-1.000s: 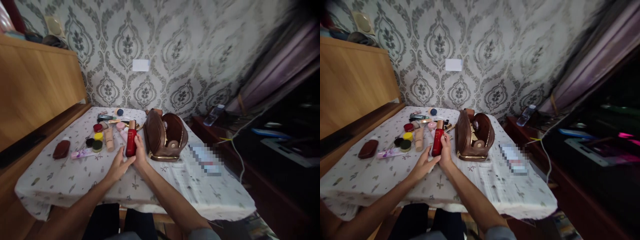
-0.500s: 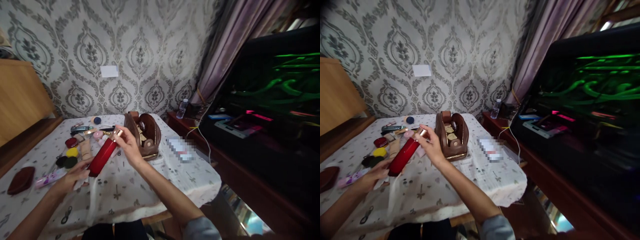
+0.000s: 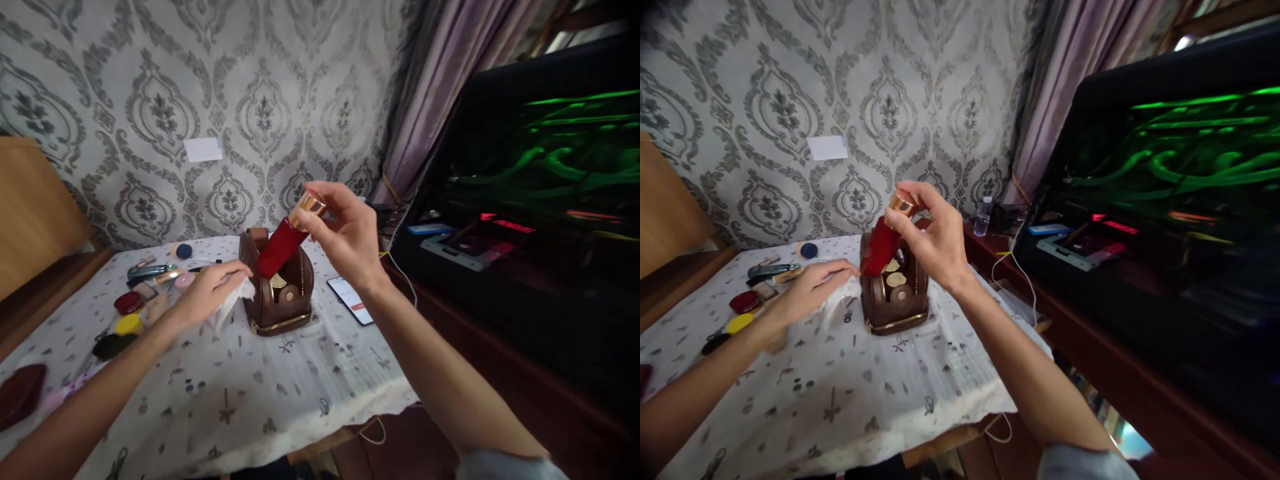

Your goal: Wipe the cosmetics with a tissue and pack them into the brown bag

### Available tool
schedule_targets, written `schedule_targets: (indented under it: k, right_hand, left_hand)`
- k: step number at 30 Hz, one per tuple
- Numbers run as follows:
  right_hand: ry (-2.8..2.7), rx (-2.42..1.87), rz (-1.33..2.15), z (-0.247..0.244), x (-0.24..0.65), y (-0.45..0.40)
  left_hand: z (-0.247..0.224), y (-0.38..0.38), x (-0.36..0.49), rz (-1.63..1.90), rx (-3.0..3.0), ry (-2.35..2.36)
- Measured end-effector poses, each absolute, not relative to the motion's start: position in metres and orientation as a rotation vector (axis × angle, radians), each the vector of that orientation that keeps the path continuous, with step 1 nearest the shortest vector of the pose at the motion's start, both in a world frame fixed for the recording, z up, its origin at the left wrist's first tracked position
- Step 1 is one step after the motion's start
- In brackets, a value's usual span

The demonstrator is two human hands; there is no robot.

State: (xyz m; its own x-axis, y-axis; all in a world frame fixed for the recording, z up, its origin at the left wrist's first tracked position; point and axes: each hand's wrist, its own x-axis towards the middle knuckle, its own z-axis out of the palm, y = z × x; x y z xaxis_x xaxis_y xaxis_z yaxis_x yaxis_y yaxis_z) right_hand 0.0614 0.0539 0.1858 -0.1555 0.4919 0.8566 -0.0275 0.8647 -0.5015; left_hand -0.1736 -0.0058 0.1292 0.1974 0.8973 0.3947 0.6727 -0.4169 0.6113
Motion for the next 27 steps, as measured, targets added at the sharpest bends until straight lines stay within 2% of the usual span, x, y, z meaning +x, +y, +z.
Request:
schedule_targets:
  k: [6,16,27]
  right_hand:
    - [-1.794,-0.451,0.264,0.180,0.057,0.116]
    - [-2.171,-0.499,0.425,0.140,0.012,0.156]
    - [-2.513,-0.720,0.399,0.114,-0.006,0.168]
  left_hand:
    - [0.132,0.040,-0.159,0.565,2.660,1.558]
    - [0.099,0.026,-0.178,0.827,2.486,1.559]
    - [0.097,0.026,-0.176,0.706,2.608,1.611]
